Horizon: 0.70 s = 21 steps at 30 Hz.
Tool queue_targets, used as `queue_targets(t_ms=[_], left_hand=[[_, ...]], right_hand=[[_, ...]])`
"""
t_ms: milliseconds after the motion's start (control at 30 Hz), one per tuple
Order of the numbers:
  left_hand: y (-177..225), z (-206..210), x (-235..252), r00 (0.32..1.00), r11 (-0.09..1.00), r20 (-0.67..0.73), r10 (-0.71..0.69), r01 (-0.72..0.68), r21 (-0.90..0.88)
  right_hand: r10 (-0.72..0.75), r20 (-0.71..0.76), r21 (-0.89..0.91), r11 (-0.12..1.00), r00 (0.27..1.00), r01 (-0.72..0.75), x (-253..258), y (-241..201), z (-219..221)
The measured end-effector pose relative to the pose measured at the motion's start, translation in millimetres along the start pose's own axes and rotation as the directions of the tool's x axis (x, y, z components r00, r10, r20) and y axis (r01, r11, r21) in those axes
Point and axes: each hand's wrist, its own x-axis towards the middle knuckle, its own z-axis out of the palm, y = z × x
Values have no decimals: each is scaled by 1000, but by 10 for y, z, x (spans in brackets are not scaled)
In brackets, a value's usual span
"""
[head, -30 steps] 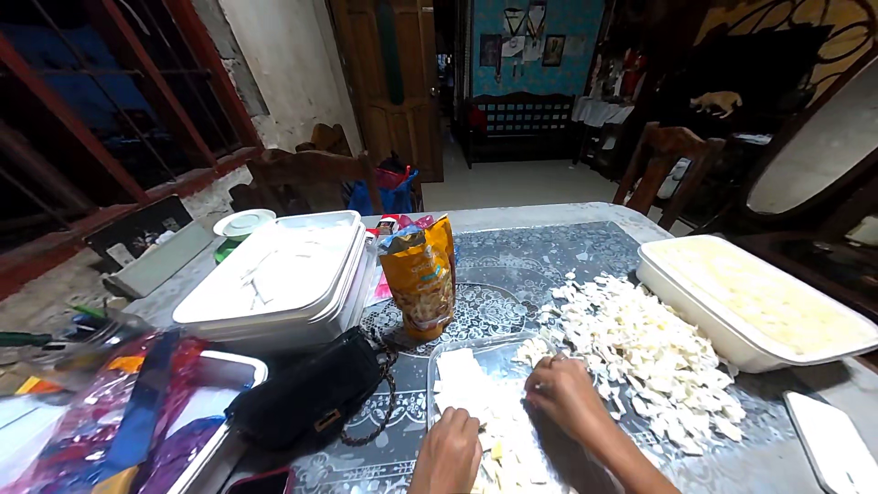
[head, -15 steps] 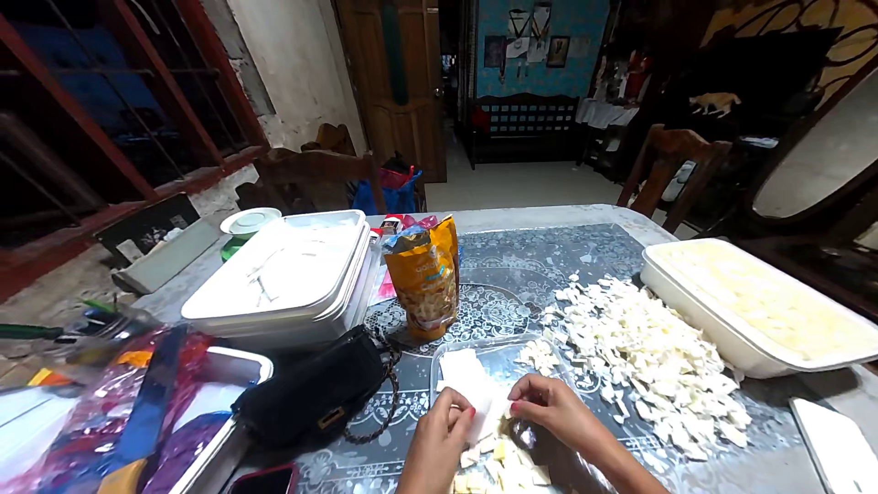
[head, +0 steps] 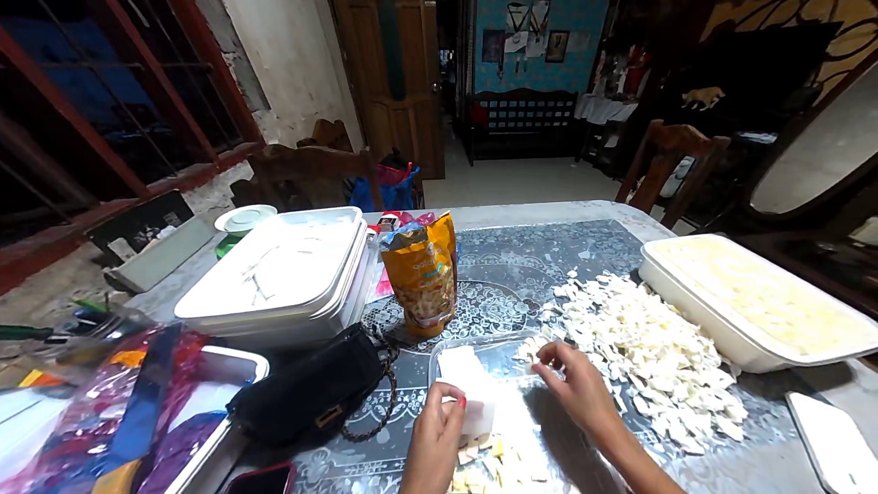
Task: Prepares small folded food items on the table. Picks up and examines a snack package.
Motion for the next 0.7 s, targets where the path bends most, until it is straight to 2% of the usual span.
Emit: queue_targets(t_ms=[33, 67, 133, 200, 233, 300, 333, 367, 433, 500, 567, 633, 700], left_hand=[[22, -22, 6, 999, 1000, -28, 14, -13, 27], [34, -39, 15, 998, 998, -50, 29, -26, 51], [28, -58, 34, 995, 997, -81, 55, -50, 67], [28, -65, 42, 993, 996, -92, 69, -63, 64], [30, -66, 41, 993, 996, -97, 74, -68, 65], [28, -65, 38, 991, 994, -109, 83, -75, 73], [28, -69, 39, 990, 994, -114, 87, -78, 77], [30, -77, 44, 989, 994, -116, 90, -82, 78], [21, -85, 51, 988, 993, -122, 96, -86, 85], [15, -84, 60, 988, 992, -123, 94, -84, 89], [12, -83, 60, 990, 993, -116, 85, -75, 89], [-6, -75, 62, 991, 993, -110, 77, -67, 95], [-17, -63, 65, 993, 993, -96, 62, -52, 102]], right_hand=[[-9, 1, -86, 996, 1000, 9, 17, -9, -36], [25, 95, -119, 993, 995, -14, 27, -37, -78], [97, 379, -109, 992, 920, -60, 34, -49, -68], [114, 526, -161, 986, 843, -32, 24, -25, 41], [112, 491, -228, 974, 864, 3, 6, -19, 83], [-10, 214, -366, 926, 977, 90, -21, 55, 148], [-95, 100, -386, 914, 990, 127, -10, 96, 147], [-121, 89, -351, 925, 989, 145, 4, 88, 109], [-69, 322, -125, 986, 944, 115, -8, -22, 10], [-124, 517, 79, 992, 847, 96, -60, -69, 70], [-132, 600, 80, 991, 789, 104, -129, -132, 170], [-116, 614, 9, 990, 780, 140, -184, -187, 225], [-126, 608, 33, 990, 784, 134, -207, -202, 233]])
